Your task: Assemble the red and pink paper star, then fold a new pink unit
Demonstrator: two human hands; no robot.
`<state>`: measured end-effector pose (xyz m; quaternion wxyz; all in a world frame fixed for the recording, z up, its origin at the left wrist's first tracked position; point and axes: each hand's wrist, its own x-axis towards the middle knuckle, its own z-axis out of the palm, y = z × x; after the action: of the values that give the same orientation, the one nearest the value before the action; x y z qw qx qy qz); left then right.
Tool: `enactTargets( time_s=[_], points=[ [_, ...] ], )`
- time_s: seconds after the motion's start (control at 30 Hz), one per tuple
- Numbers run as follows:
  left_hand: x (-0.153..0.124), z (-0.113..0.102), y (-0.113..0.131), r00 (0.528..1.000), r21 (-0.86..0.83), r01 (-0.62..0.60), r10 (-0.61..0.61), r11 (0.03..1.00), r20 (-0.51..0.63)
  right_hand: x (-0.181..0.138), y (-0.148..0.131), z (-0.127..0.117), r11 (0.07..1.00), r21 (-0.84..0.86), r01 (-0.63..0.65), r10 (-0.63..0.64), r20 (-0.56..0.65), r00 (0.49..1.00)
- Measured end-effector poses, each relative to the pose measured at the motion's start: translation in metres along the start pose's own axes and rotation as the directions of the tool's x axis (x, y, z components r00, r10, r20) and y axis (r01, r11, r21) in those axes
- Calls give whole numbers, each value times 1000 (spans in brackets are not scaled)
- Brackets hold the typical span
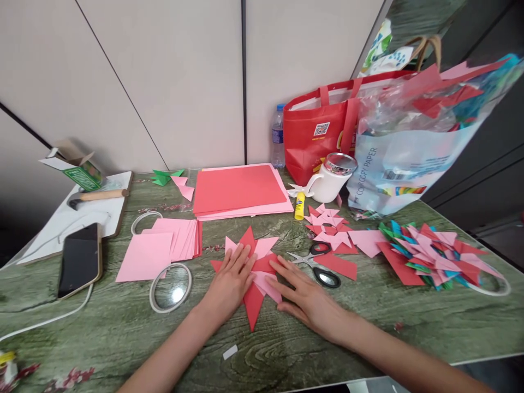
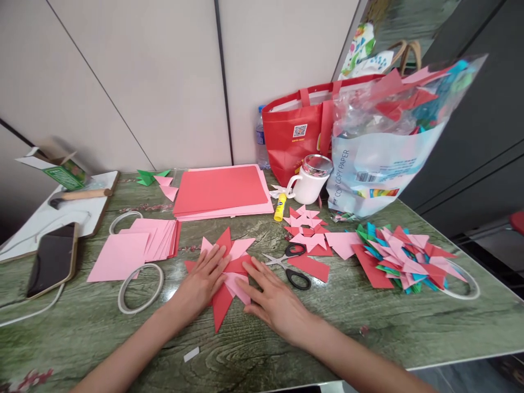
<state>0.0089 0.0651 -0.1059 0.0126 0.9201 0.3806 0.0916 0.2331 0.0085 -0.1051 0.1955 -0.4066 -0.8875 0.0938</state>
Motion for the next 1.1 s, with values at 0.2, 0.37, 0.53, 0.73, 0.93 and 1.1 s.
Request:
enactTargets(
  time_s=[0.2, 0.37, 0.53, 0.73, 0.93, 1.1],
  points=[
    [-2, -3, -2, 1000, -49, -10, 10, 999, 2, 1, -1, 0, 998, -53, 14, -12, 37, 999],
    [-1, -4, -2, 1000, -35, -23, 23, 999, 5, 2, -2, 1, 997, -73, 18, -17, 24, 1000],
    [0, -4, -2, 1000, -26, -7, 7, 1000, 3, 0, 0, -6, 999, -16, 27, -28, -63, 998],
    [0, -6, -1, 1000, -23, -9, 9, 1000, 4, -9, 33, 2, 994, -19, -111, 106, -188, 977],
    [-1, -7, 0, 1000, -25, 3, -2, 1000, 9, -9, 66, 4, 982, -54, -182, 164, -242, 956],
    [-2, -2, 0, 1000, -40, 9, -9, 999, -6, 28, 52, -5, 994, -4, -109, 104, -269, 958]
  ],
)
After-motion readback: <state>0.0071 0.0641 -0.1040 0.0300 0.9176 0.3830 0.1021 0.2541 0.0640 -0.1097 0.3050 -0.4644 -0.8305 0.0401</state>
